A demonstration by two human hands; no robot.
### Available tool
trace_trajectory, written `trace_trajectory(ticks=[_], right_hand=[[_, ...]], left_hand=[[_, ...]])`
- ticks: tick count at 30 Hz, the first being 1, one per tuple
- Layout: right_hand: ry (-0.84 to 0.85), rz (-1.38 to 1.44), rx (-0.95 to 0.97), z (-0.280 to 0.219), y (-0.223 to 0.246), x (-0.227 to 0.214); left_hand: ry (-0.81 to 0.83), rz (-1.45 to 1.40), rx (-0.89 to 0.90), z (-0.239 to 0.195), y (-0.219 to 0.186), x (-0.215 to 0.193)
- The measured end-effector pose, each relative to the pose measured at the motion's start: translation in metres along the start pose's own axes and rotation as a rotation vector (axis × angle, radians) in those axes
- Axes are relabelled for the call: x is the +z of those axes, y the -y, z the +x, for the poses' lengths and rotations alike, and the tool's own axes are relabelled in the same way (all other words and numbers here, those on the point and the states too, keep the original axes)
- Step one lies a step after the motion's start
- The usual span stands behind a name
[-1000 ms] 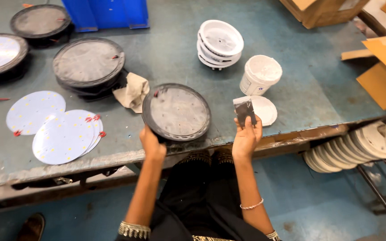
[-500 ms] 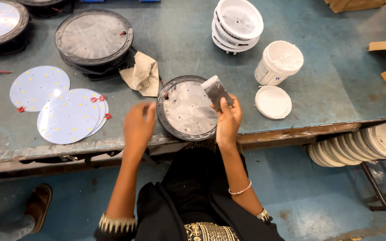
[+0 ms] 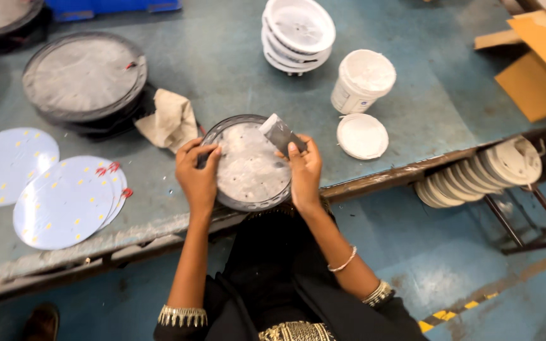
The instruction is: The person applies white thermal paste from a container onto metal plates using a small spreader, then presses LED boards onto the pasted surfaces and wipes away excess paste with a cloth.
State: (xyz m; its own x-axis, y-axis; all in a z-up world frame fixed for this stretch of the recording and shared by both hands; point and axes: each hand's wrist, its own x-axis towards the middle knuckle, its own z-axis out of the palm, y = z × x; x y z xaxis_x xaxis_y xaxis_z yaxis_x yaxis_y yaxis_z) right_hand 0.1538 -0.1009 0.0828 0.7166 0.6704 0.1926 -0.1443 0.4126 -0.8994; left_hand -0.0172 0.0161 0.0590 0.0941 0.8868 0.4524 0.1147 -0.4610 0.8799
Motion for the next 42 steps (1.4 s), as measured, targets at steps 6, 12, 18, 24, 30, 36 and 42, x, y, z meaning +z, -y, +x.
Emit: trace_trajectory(ticks=[6,12,18,24,30,36,42], right_hand=[[-0.029,-0.891,-0.494,0.129,0.122,-0.095],[0.481,-1.496,-0.415,0.258,0.177,-0.135],[0.830,-1.761,-0.167,0.305,0.140,-0.135],[0.858,-1.911,0.217,0.323,0.123,-0.141],[0.783,-1.746,0.007,0.335,0.115,-0.157],[0.643,-1.709,0.063,0.333,0.111,-0.162],[0.501,-1.613,-0.147,0.327,0.129,-0.175]], left_hand=[[-0.041,-0.206,-0.164,-0.004,0.011,-0.001],[-0.029,-0.426,-0.191,-0.003,0.026,0.002],[0.059,-0.378,-0.138,0.002,0.034,0.001],[0.069,-0.406,-0.162,0.006,0.033,0.001],[0.069,-0.368,-0.123,0.005,0.035,-0.001],[0.058,-0.374,-0.159,0.005,0.035,0.001],[0.068,-0.419,-0.150,0.005,0.038,0.001]])
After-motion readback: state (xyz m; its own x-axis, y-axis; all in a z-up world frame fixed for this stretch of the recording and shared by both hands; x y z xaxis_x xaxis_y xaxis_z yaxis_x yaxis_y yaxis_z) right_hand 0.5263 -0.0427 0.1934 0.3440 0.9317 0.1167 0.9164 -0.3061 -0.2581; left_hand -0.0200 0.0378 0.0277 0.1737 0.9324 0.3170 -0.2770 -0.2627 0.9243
